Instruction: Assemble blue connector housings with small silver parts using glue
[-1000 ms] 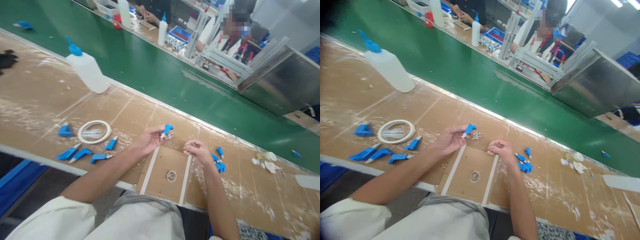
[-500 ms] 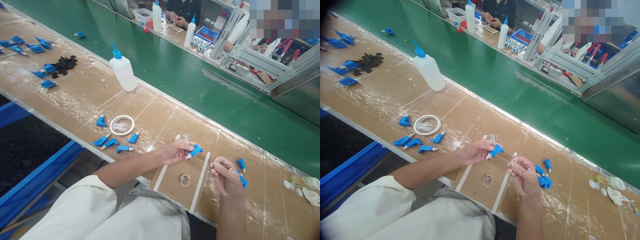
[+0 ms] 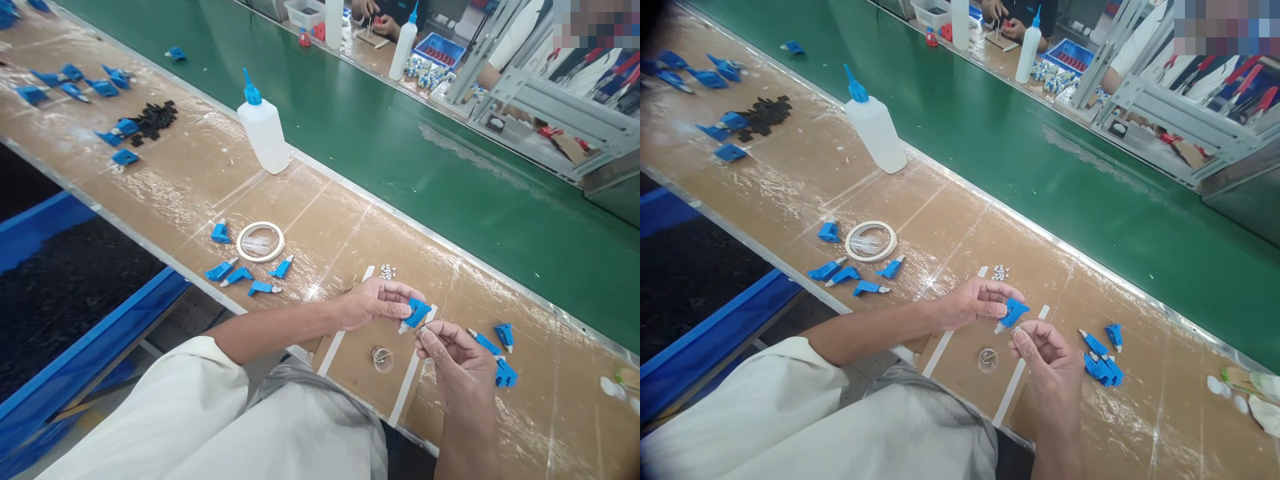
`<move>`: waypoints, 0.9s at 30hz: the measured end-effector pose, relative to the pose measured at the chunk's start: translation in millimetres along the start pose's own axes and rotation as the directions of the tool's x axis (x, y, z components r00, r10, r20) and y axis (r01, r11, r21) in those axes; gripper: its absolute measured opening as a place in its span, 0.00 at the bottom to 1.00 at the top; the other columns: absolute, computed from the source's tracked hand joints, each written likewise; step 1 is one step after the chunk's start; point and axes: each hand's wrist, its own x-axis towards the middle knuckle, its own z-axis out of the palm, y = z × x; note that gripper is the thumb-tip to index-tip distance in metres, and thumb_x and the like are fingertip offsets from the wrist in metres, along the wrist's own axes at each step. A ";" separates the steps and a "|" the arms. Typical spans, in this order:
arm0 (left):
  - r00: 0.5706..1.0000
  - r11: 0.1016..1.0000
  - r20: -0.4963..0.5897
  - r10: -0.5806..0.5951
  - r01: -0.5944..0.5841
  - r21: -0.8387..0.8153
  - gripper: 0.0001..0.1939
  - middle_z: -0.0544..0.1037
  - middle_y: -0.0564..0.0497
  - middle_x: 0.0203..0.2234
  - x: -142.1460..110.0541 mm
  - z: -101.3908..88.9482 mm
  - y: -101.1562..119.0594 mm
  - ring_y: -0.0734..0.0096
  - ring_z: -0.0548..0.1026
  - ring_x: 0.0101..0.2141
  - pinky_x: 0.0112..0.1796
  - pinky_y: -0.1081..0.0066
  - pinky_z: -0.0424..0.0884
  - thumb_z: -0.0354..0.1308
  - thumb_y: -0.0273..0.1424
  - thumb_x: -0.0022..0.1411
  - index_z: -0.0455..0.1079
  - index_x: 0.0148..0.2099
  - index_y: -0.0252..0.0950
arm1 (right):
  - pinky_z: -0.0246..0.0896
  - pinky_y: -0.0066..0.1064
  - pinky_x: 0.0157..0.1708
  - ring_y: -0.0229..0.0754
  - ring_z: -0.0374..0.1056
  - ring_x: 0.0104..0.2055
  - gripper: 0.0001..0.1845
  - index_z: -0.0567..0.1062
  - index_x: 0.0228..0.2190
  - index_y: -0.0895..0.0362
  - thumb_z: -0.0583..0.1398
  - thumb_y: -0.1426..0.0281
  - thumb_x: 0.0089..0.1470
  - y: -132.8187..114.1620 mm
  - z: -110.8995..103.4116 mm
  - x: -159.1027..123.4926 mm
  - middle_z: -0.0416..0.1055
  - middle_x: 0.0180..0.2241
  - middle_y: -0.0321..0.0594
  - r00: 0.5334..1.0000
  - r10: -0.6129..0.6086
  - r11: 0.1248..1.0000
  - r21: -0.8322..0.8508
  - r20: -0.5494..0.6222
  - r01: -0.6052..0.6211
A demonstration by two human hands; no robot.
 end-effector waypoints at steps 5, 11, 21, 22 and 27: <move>0.999 0.998 0.014 0.051 -0.052 0.046 0.26 0.81 0.47 0.34 -1.0 0.1 0.6 0.74 0.77 0.32 0.37 0.72 0.71 0.78 0.40 0.46 0.80 0.46 0.34 | 0.68 0.27 0.26 0.37 0.69 0.25 0.12 0.82 0.29 0.54 0.74 0.60 0.48 5.3 -1.4 0.1 0.75 0.24 0.38 0.999 -0.034 0.998 -0.051 0.016 0.035; 0.997 0.996 0.018 0.068 -0.069 0.061 0.26 0.82 0.45 0.35 -0.5 -0.6 1.5 0.73 0.77 0.34 0.37 0.72 0.72 0.78 0.40 0.46 0.80 0.46 0.33 | 0.68 0.27 0.25 0.36 0.69 0.24 0.11 0.83 0.29 0.54 0.73 0.61 0.48 4.9 1.3 0.5 0.76 0.24 0.37 0.999 -0.048 0.995 -0.089 0.001 0.048; 0.995 0.984 0.018 0.103 -0.105 0.145 0.28 0.83 0.42 0.40 1.1 -5.7 -4.3 0.68 0.80 0.39 0.42 0.71 0.74 0.77 0.42 0.47 0.80 0.48 0.33 | 0.70 0.30 0.24 0.39 0.70 0.24 0.12 0.83 0.26 0.54 0.74 0.61 0.43 -4.3 6.7 -0.2 0.76 0.24 0.39 0.997 -0.036 0.983 -0.181 -0.061 0.024; 0.993 0.978 0.019 0.119 -0.121 0.168 0.27 0.83 0.42 0.41 -0.2 -4.8 -3.7 0.68 0.80 0.40 0.42 0.71 0.74 0.76 0.42 0.48 0.80 0.49 0.33 | 0.70 0.30 0.25 0.40 0.70 0.24 0.12 0.83 0.26 0.54 0.74 0.60 0.43 -4.6 6.8 -0.3 0.77 0.24 0.39 0.997 -0.033 0.982 -0.190 -0.064 0.020; 0.981 0.948 0.003 0.195 -0.189 0.256 0.26 0.83 0.42 0.41 -6.3 0.6 -1.9 0.66 0.81 0.40 0.45 0.70 0.75 0.74 0.41 0.52 0.79 0.50 0.33 | 0.70 0.30 0.25 0.41 0.72 0.25 0.12 0.83 0.24 0.54 0.75 0.61 0.42 -3.5 7.2 0.8 0.77 0.23 0.40 0.997 -0.011 0.979 -0.206 -0.071 -0.004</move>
